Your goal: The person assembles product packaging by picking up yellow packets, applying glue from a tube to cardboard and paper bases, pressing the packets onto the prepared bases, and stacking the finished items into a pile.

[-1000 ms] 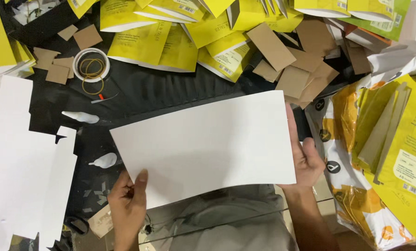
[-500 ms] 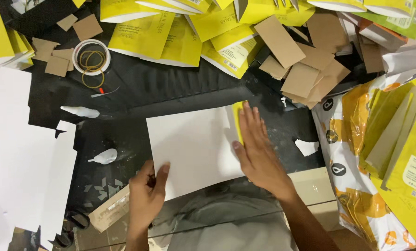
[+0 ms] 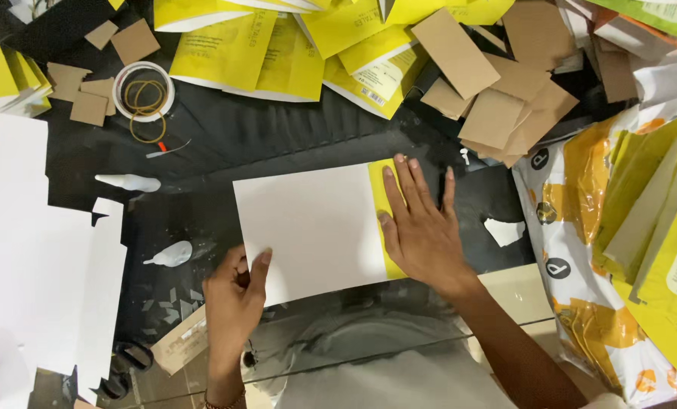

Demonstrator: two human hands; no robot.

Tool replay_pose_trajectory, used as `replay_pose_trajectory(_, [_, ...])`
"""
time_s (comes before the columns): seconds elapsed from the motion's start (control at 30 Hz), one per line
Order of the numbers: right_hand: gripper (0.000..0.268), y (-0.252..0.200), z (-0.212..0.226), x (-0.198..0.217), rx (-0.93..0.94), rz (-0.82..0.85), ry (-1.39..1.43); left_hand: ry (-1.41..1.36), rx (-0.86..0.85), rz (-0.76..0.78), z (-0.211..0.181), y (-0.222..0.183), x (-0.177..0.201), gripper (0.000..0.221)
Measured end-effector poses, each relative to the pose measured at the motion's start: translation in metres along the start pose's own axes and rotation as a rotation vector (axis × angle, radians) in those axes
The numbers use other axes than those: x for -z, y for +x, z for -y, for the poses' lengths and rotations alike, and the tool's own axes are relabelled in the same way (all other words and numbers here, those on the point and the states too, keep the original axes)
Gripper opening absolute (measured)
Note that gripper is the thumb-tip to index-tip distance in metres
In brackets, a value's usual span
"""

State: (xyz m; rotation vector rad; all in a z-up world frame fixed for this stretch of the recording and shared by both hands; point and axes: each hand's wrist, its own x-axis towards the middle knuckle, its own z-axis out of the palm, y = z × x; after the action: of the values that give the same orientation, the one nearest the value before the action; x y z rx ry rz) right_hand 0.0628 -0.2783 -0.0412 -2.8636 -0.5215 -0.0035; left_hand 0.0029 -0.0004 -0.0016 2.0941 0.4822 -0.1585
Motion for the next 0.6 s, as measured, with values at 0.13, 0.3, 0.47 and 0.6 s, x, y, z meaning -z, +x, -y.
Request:
replay_pose_trajectory(0.13, [0.064, 0.000, 0.000, -0.002, 0.000, -0.044, -0.023, 0.030, 0.044, -0.019, -0.003, 0.004, -0.001, 0.016])
replay_pose_trajectory(0.3, [0.063, -0.004, -0.001, -0.009, 0.002, -0.073, -0.028, 0.080, -0.011, -0.016, -0.007, 0.004, 0.006, 0.022])
replay_pose_trajectory(0.47, [0.067, -0.008, -0.002, -0.013, -0.003, -0.103, -0.048, 0.502, -0.468, -0.378, 0.003, 0.019, 0.017, 0.044])
replay_pose_trajectory(0.6, [0.068, -0.019, 0.004, -0.012, -0.039, -0.093, -0.056, 0.416, -0.542, -0.330, -0.021, 0.019, 0.030, 0.035])
